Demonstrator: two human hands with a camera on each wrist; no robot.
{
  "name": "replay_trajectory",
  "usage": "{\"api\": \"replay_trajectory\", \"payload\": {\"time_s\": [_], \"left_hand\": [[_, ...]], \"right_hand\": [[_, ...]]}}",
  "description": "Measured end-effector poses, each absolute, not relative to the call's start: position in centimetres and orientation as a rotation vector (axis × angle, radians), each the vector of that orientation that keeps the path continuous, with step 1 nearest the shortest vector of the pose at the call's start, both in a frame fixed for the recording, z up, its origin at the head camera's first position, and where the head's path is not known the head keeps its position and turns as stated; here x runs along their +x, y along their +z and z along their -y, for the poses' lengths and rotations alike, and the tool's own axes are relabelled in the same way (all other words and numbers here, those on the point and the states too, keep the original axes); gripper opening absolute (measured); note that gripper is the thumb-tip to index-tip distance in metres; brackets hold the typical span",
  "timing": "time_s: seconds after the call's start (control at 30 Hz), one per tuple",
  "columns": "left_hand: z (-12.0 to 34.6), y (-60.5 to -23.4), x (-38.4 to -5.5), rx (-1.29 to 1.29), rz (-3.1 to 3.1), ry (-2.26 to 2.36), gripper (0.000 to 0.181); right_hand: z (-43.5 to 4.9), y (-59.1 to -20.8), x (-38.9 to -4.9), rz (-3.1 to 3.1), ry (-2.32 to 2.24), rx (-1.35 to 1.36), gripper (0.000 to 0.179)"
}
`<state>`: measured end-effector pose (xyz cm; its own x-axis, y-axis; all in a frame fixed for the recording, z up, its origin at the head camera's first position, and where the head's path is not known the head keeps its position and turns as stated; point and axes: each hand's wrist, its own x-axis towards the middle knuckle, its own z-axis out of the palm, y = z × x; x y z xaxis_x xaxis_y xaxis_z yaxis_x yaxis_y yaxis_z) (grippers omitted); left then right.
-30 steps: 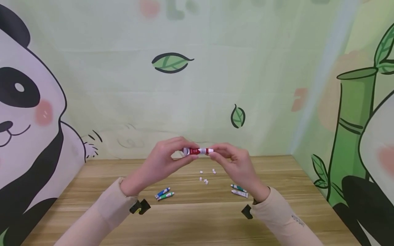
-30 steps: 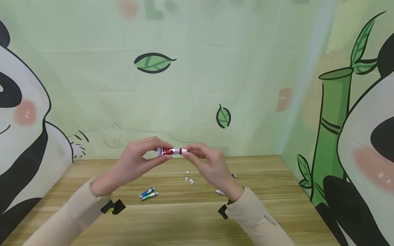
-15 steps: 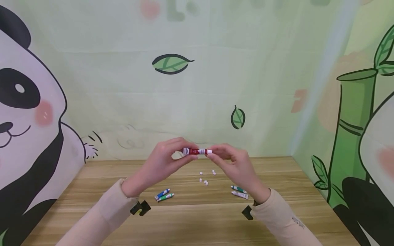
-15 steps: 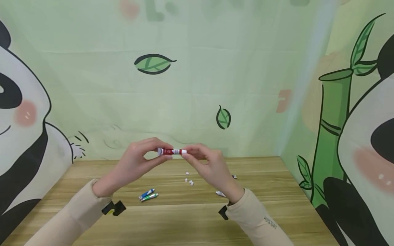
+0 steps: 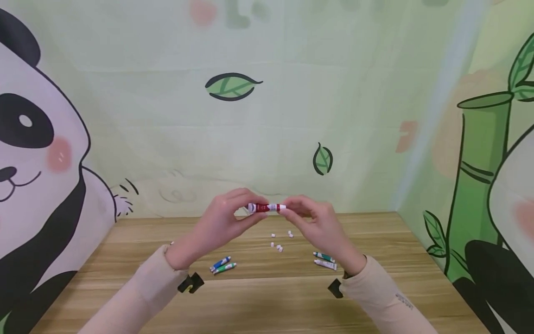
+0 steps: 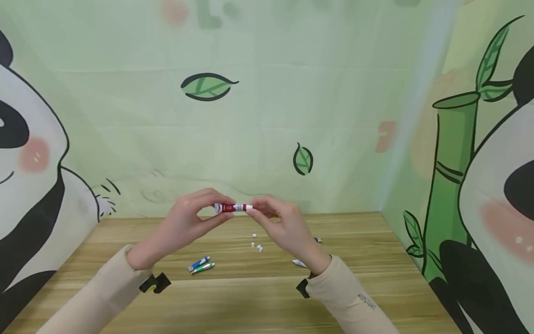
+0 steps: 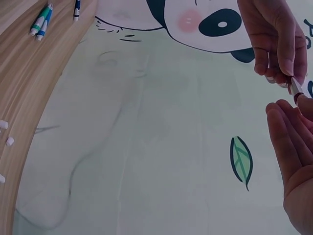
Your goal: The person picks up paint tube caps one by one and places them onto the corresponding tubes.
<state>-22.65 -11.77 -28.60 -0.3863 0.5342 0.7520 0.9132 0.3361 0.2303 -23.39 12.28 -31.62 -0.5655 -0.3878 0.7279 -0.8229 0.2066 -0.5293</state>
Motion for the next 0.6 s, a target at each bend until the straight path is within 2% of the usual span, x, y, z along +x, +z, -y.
{"api": "replay_trajectory", "payload": {"time_s": [0.33,0.6], "left_hand": [[13.7,-28.5,-22.5,-1.173,2.091,-0.76,0.023],[16.2,-29.2,-23.6,-0.957,2.139,-0.758,0.022]], "right_hand": [[-11.2,-31.9,-23.7,2.017,1.369,1.106,0.017],[-11.9,-32.2,-23.9,2.051,1.377,1.031,0.019]]}}
